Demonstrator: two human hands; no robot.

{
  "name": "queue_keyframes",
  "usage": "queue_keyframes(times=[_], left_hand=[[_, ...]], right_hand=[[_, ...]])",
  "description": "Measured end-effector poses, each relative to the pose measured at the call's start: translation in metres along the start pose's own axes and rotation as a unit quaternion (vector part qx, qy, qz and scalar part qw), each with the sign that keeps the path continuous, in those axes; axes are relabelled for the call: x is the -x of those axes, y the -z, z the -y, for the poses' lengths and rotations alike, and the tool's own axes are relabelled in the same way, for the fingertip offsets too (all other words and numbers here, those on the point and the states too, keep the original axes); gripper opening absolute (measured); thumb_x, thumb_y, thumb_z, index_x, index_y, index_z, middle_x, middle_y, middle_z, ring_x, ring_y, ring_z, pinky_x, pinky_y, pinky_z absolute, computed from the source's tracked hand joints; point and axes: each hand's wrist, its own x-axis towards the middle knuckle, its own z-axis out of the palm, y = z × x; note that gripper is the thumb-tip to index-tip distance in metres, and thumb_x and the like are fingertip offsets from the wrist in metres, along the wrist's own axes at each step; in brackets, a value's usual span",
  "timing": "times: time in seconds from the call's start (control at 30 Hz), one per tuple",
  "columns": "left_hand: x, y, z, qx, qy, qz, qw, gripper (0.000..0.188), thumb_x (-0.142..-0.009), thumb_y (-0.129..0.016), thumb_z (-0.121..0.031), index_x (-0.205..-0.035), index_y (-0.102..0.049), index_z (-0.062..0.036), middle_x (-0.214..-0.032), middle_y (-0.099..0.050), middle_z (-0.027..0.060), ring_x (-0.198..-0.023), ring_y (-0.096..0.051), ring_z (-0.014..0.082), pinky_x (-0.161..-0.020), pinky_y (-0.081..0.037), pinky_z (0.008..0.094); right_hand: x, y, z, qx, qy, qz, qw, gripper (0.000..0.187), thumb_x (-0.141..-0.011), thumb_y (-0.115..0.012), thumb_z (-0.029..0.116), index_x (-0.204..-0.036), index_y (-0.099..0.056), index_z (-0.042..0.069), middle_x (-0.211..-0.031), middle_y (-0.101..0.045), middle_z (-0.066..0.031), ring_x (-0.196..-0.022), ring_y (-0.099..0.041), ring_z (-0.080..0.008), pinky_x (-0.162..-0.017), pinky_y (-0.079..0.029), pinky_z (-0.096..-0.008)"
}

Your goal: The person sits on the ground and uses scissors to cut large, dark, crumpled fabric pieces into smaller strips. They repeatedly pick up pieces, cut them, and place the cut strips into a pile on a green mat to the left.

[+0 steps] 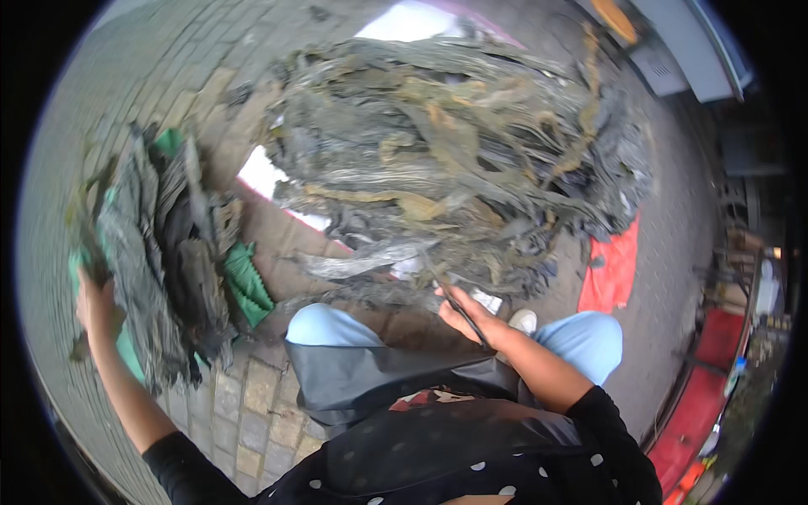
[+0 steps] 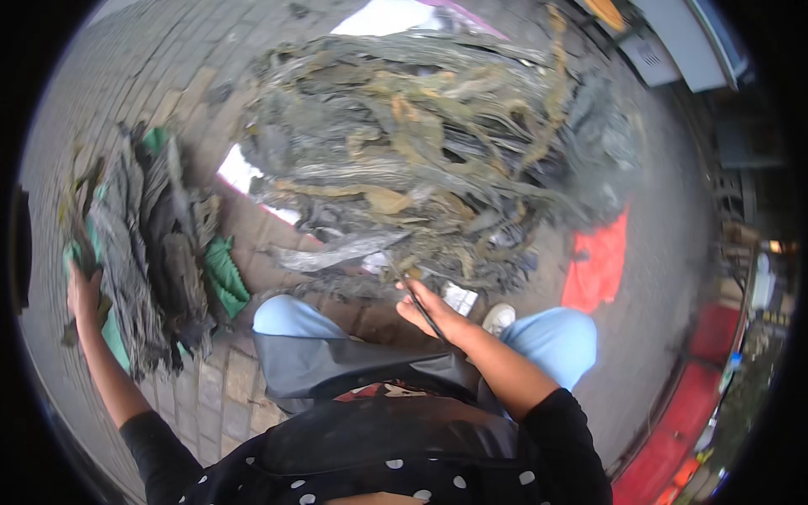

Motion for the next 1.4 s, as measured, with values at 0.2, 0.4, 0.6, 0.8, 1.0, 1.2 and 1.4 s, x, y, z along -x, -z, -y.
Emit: queue_keyframes(times=[0.2,0.4,0.6,0.8,1.0,1.2,1.4], left_hand=[[0.043,0.005,-0.226,0.301,-0.330,-0.001,0.895,0.058,-0.085,-0.065,-0.019,-0.132,-0.044,0.0077,-0.133,-0.049,0.0264,-0.125,-0.046,0.0372,-0.104,-0.037,0.0385],[0.260,0.058,-0.458,0.386,-0.725,-0.137,0.554,0.050,-0.078,-0.069,-0.020,-0.122,-0.055,-0.0034,-0.137,-0.046,0.0164,-0.131,-0.039,0.0314,-0.108,-0.030,0.0455],[0.378,0.102,-0.571,0.289,-0.716,-0.115,0.626,0.064,-0.076,-0.072,-0.030,-0.129,-0.047,-0.0030,-0.139,-0.043,0.0167,-0.131,-0.038,0.0304,-0.107,-0.030,0.0433],[0.403,0.095,-0.614,0.186,-0.632,0.015,0.752,0.034,-0.084,-0.061,-0.039,-0.102,-0.064,-0.0098,-0.106,-0.064,0.0127,-0.100,-0.062,0.0300,-0.085,-0.049,0.0432],[0.246,0.178,-0.533,0.828,-0.330,0.225,0.394,0.023,-0.092,-0.061,-0.018,-0.108,-0.057,-0.0017,-0.098,-0.066,0.0093,-0.085,-0.064,0.0199,-0.077,-0.053,0.0322],[0.103,0.195,-0.381,0.959,-0.043,0.142,0.243,0.022,-0.096,-0.055,-0.018,-0.111,-0.056,-0.0032,-0.111,-0.063,0.0101,-0.104,-0.060,0.0271,-0.096,-0.046,0.0487],[0.119,0.181,-0.270,0.968,-0.028,0.094,0.232,0.025,-0.095,-0.055,-0.022,-0.113,-0.059,-0.0040,-0.115,-0.062,0.0098,-0.110,-0.055,0.0264,-0.103,-0.037,0.0492]], right_hand=[[0.086,0.031,0.038,-0.120,0.014,-0.093,0.988,0.078,-0.090,-0.052,0.056,-0.146,-0.021,0.011,-0.104,-0.048,-0.0014,-0.088,-0.044,-0.0113,-0.084,-0.040,-0.0273],[0.162,0.066,0.038,-0.224,0.093,-0.269,0.932,0.080,-0.086,-0.046,0.067,-0.142,-0.026,0.014,-0.104,-0.054,-0.0059,-0.086,-0.050,-0.0163,-0.081,-0.042,-0.0327],[0.140,0.094,-0.019,-0.397,0.165,-0.323,0.843,0.055,-0.094,-0.040,0.058,-0.131,-0.037,0.017,-0.100,-0.058,-0.0092,-0.088,-0.055,-0.0190,-0.079,-0.045,-0.0352],[0.139,0.115,-0.069,-0.434,0.193,-0.308,0.824,0.051,-0.094,-0.042,0.056,-0.127,-0.039,0.017,-0.097,-0.059,-0.0096,-0.083,-0.056,-0.0190,-0.075,-0.046,-0.0354],[0.144,0.161,-0.085,-0.485,0.213,-0.304,0.792,0.048,-0.094,-0.053,0.048,-0.124,-0.040,0.013,-0.090,-0.058,-0.0073,-0.075,-0.056,-0.0149,-0.068,-0.047,-0.0308],[0.131,0.171,-0.110,-0.399,0.197,-0.297,0.845,0.040,-0.096,-0.054,0.033,-0.125,-0.041,0.008,-0.088,-0.058,-0.0061,-0.073,-0.054,-0.0114,-0.065,-0.047,-0.0262],[0.102,0.163,-0.115,-0.194,0.214,-0.227,0.930,0.042,-0.093,-0.061,0.025,-0.125,-0.043,0.006,-0.081,-0.054,0.0000,-0.069,-0.051,-0.0087,-0.063,-0.044,-0.0236]])
